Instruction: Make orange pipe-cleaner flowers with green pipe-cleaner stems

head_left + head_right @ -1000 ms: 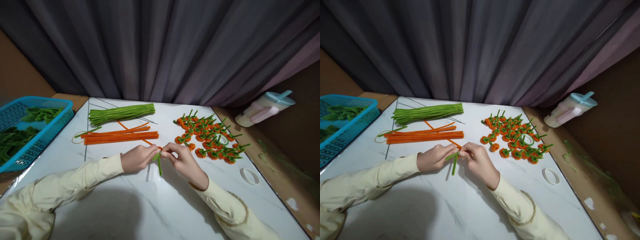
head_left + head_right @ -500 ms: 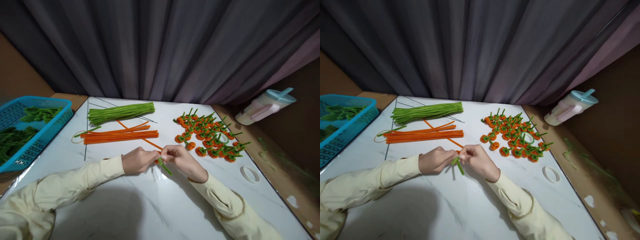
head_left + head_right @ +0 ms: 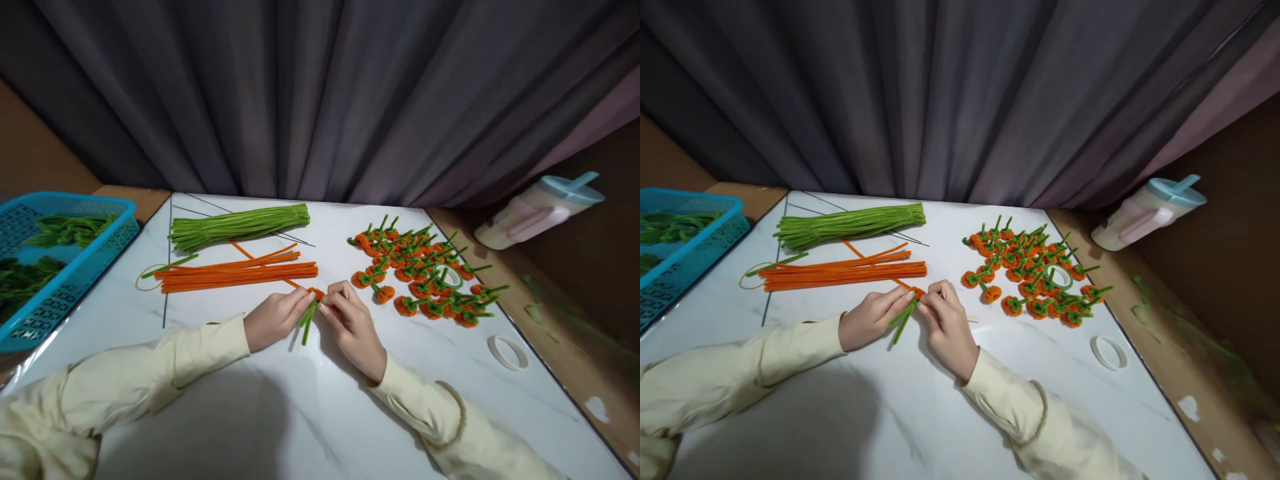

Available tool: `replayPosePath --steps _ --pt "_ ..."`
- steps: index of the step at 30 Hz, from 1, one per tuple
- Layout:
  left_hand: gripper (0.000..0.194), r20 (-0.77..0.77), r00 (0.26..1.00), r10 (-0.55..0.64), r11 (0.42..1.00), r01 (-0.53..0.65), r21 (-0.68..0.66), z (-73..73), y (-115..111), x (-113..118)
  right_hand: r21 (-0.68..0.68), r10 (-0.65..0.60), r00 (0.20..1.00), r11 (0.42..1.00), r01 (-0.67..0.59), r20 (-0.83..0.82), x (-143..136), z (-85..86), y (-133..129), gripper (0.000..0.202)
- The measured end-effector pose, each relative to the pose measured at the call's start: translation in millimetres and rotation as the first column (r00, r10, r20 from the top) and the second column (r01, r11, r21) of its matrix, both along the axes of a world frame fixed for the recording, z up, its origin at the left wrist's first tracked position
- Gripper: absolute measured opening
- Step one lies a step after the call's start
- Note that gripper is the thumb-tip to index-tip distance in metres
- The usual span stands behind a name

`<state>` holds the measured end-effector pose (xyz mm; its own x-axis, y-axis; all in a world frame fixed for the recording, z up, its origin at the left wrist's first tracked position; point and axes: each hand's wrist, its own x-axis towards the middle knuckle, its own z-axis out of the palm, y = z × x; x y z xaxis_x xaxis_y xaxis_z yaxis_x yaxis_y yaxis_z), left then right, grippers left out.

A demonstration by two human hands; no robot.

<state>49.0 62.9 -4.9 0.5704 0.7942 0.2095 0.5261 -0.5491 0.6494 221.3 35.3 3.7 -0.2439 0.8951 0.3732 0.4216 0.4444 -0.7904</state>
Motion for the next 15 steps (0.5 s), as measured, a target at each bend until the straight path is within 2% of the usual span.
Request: replayPosePath --steps 4,9,15 --pt "0.024 -0.137 0.987 -0.085 0.989 0.1 0.107 -1.8 -0.9 -0.8 0.006 0.027 0.999 1.0 -0.027 0.033 -1.8 -1.3 -0.2 0.013" --pt "0.028 -0.27 0.954 -0.127 0.945 0.199 0.26 -3.4 1.5 -2.6 0.03 -0.014 0.998 0.999 0.012 0.069 -4.2 -2.5 -2.0 0.012" --pt "0.032 -0.273 0.955 -0.116 0.879 0.227 0.419 -9.8 1.5 -3.7 0.014 0.006 0.994 1.0 -0.008 0.111 -4.7 -1.1 -3.7 0.015"
